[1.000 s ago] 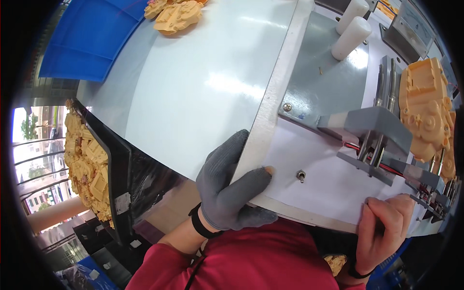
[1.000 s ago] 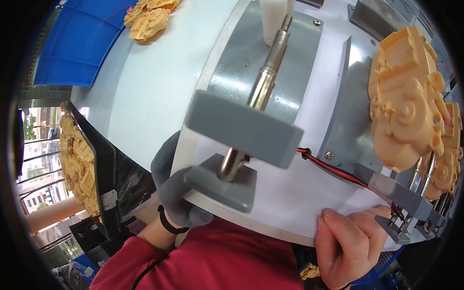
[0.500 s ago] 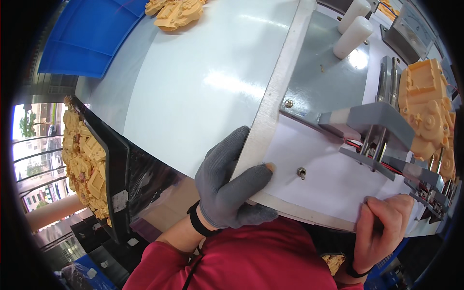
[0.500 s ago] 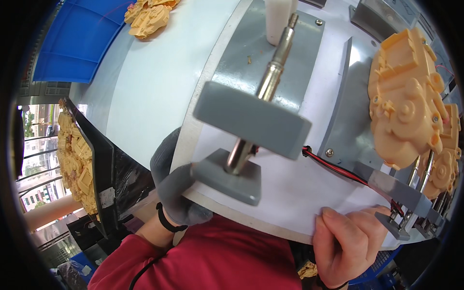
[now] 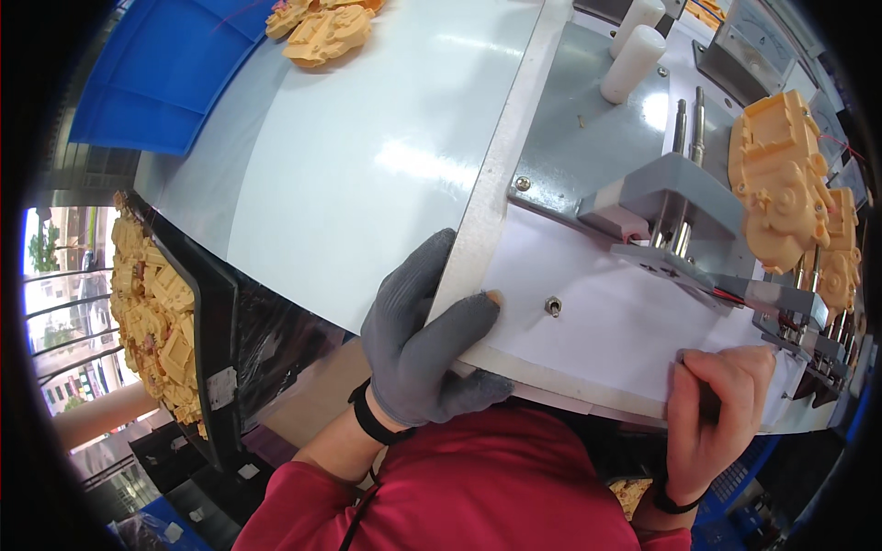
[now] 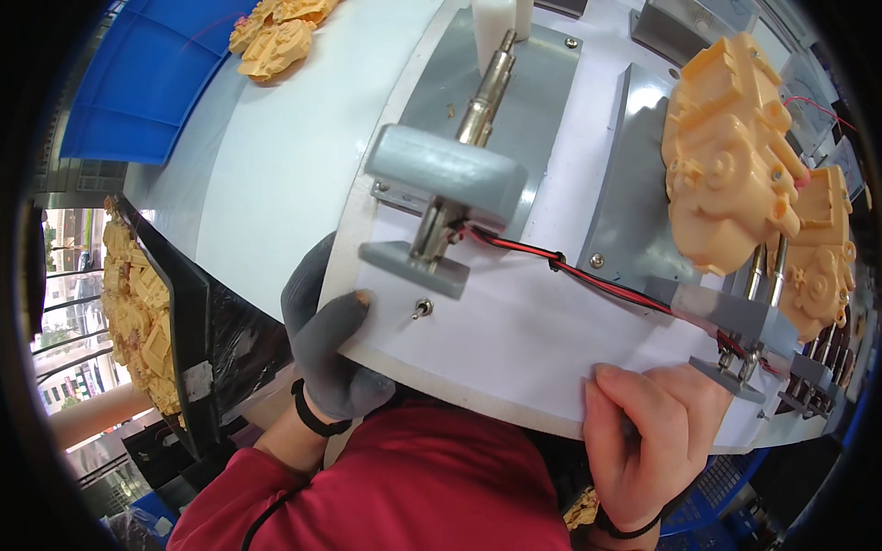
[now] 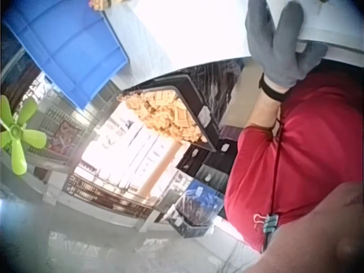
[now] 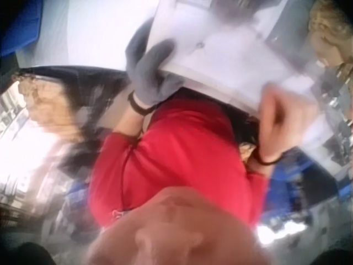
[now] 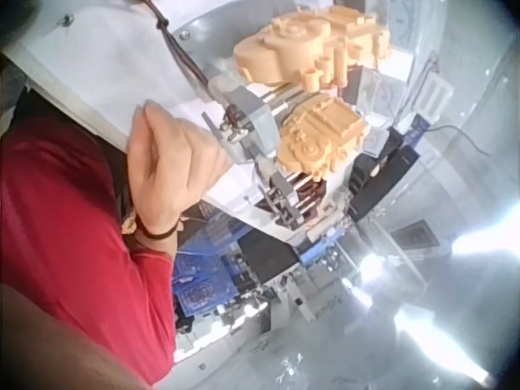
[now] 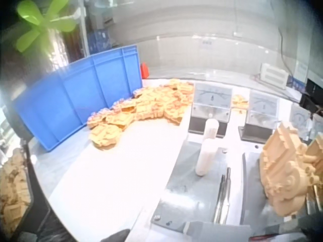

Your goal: The person places yellow plastic toy components into metal fixtures on a white board, then presses a button to activate the fixtures. They repeat this process for multiple components, removing them after activation and placing them into a blue bin. The person also adjusts the board and wipes it with a cloth during the process.

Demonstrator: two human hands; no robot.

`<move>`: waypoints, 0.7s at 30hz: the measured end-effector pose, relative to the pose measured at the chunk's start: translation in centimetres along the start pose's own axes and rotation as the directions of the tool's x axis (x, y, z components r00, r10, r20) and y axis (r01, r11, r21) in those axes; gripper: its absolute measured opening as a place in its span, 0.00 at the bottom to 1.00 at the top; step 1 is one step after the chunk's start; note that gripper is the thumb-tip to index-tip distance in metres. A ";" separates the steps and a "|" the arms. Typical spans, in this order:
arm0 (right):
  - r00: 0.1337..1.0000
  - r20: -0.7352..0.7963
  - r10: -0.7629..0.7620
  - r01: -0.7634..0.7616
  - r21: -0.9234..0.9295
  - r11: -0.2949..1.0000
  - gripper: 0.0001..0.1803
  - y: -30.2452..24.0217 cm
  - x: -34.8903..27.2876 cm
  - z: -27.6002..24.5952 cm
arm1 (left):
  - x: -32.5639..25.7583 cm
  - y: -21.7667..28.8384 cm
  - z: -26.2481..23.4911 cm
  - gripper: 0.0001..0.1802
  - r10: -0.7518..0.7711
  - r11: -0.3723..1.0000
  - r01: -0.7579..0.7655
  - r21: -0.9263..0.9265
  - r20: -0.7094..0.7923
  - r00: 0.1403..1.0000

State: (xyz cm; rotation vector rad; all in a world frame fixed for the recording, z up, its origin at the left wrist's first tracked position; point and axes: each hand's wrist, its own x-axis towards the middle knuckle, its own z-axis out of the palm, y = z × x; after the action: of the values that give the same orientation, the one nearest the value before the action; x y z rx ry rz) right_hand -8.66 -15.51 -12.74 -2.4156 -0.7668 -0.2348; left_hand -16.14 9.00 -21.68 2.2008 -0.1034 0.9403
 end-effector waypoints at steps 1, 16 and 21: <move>1.000 -0.002 -0.002 0.002 -0.001 1.000 0.11 0.0 0.0 0.0 | 0.0 0.0 0.0 0.33 0.003 1.000 -0.003 0.008 -0.003 1.000; 0.996 -0.080 -0.026 0.024 -0.030 0.999 0.12 0.3 0.0 0.5 | 0.1 0.4 -0.4 0.30 0.009 0.998 -0.010 0.059 0.017 1.000; 0.996 -0.084 -0.024 0.022 -0.027 0.999 0.12 0.5 0.0 0.5 | 0.3 0.4 -0.3 0.30 -0.009 0.997 0.008 0.083 0.017 1.000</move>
State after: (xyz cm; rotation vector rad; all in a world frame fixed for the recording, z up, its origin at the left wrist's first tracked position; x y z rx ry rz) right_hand -8.34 -15.57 -13.37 -2.4056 -0.7577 -0.3553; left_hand -16.25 8.95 -21.06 2.2839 -0.0644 0.9358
